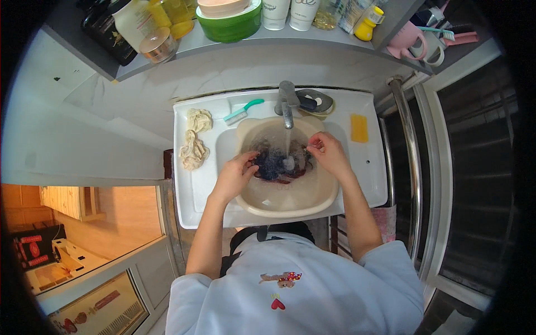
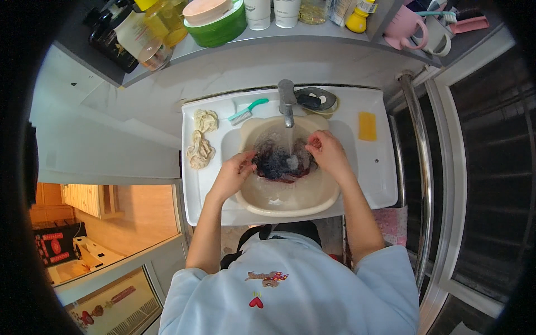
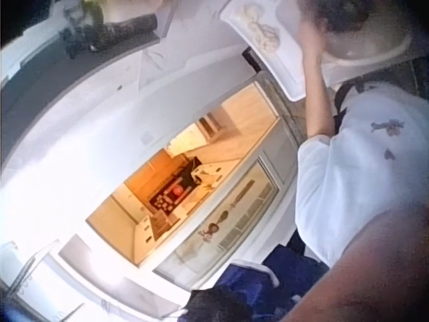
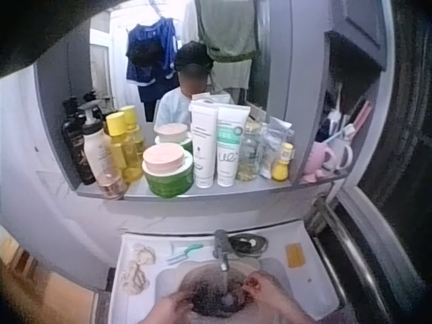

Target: The person washes a garment in a basin at a sink, pours out the dirty water, and rinses the garment under the running faucet. They then turn off the tap and carry the basin with the garment into another room.

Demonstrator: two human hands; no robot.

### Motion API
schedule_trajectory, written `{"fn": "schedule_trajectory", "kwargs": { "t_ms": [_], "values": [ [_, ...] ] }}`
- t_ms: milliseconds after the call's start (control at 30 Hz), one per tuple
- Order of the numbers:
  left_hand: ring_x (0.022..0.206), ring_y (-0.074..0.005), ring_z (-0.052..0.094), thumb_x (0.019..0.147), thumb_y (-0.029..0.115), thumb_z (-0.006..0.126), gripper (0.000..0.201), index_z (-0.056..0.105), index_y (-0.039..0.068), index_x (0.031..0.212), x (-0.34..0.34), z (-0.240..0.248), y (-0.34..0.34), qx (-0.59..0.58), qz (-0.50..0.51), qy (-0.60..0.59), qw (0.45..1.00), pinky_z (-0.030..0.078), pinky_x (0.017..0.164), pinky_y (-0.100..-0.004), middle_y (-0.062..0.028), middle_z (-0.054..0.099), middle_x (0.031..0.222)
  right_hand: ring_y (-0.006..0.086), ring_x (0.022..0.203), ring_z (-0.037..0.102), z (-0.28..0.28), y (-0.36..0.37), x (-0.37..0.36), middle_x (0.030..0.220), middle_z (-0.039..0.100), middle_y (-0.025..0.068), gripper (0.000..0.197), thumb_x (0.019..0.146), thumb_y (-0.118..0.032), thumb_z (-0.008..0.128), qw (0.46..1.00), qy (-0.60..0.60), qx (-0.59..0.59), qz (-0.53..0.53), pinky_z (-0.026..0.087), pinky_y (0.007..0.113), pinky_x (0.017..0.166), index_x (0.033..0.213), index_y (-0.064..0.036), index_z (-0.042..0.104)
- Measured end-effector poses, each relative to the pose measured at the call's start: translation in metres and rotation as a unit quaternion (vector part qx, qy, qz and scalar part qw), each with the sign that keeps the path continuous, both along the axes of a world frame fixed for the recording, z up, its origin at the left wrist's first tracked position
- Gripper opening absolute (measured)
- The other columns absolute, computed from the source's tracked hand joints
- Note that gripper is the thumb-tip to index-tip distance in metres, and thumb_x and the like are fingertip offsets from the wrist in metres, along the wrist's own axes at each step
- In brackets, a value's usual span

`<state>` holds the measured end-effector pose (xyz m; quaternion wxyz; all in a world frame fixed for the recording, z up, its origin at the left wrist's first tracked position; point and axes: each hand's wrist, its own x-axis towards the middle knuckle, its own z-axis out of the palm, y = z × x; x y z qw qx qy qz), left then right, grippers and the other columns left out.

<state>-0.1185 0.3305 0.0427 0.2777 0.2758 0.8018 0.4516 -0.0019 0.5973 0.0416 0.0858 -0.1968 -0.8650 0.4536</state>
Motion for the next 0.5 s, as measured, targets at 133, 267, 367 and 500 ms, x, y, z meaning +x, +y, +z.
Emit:
{"fn": "schedule_trajectory", "kwargs": {
  "t_ms": [133, 267, 367, 500],
  "values": [
    [0.073, -0.0266, 0.061, 0.079, 0.004, 0.071, 0.023, 0.061, 0.002, 0.1, 0.018, 0.0, -0.007, 0.006, 0.023, 0.128, 0.992, 0.05, 0.069, -0.0358, -0.0135, 0.059, 0.085, 0.0291, 0.071, 0.061, 0.017, -0.025, 0.001, 0.075, 0.057, 0.0108, 0.013, 0.08, -0.009, 0.069, 0.986, 0.029, 0.113, -0.116, 0.049, 0.038, 0.066, 0.078, -0.0021, 0.058],
    [0.069, -0.0322, 0.059, 0.077, 0.001, 0.066, 0.013, 0.056, 0.004, 0.084, 0.028, -0.003, -0.017, -0.015, 0.062, 0.214, 0.975, 0.046, 0.064, -0.0424, -0.0137, 0.053, 0.079, 0.0318, 0.073, 0.061, -0.025, -0.028, 0.018, 0.079, 0.059, 0.0123, 0.012, 0.08, -0.007, 0.066, 0.986, 0.016, 0.141, -0.083, 0.047, 0.04, 0.064, 0.077, -0.002, 0.056],
    [0.09, -0.0343, 0.062, 0.076, -0.003, 0.062, 0.015, 0.06, 0.004, 0.09, 0.03, -0.005, -0.032, -0.119, 0.022, 0.136, 0.983, 0.05, 0.077, -0.0416, -0.0164, 0.059, 0.099, 0.0327, 0.083, 0.064, -0.057, -0.039, 0.037, 0.094, 0.066, 0.0148, 0.009, 0.08, -0.006, 0.063, 0.982, -0.152, 0.106, 0.017, 0.05, 0.04, 0.069, 0.088, -0.0029, 0.064],
    [0.115, -0.0379, 0.055, 0.075, -0.004, 0.06, 0.03, 0.063, 0.005, 0.104, 0.041, -0.007, -0.051, 0.047, -0.023, 0.266, 0.963, 0.046, 0.096, -0.0411, -0.0201, 0.055, 0.126, 0.0322, 0.101, 0.064, -0.074, -0.054, 0.059, 0.112, 0.067, 0.0169, 0.024, 0.087, -0.012, 0.061, 0.955, 0.03, 0.295, -0.008, 0.049, 0.035, 0.086, 0.11, -0.0062, 0.069]
  ]
}}
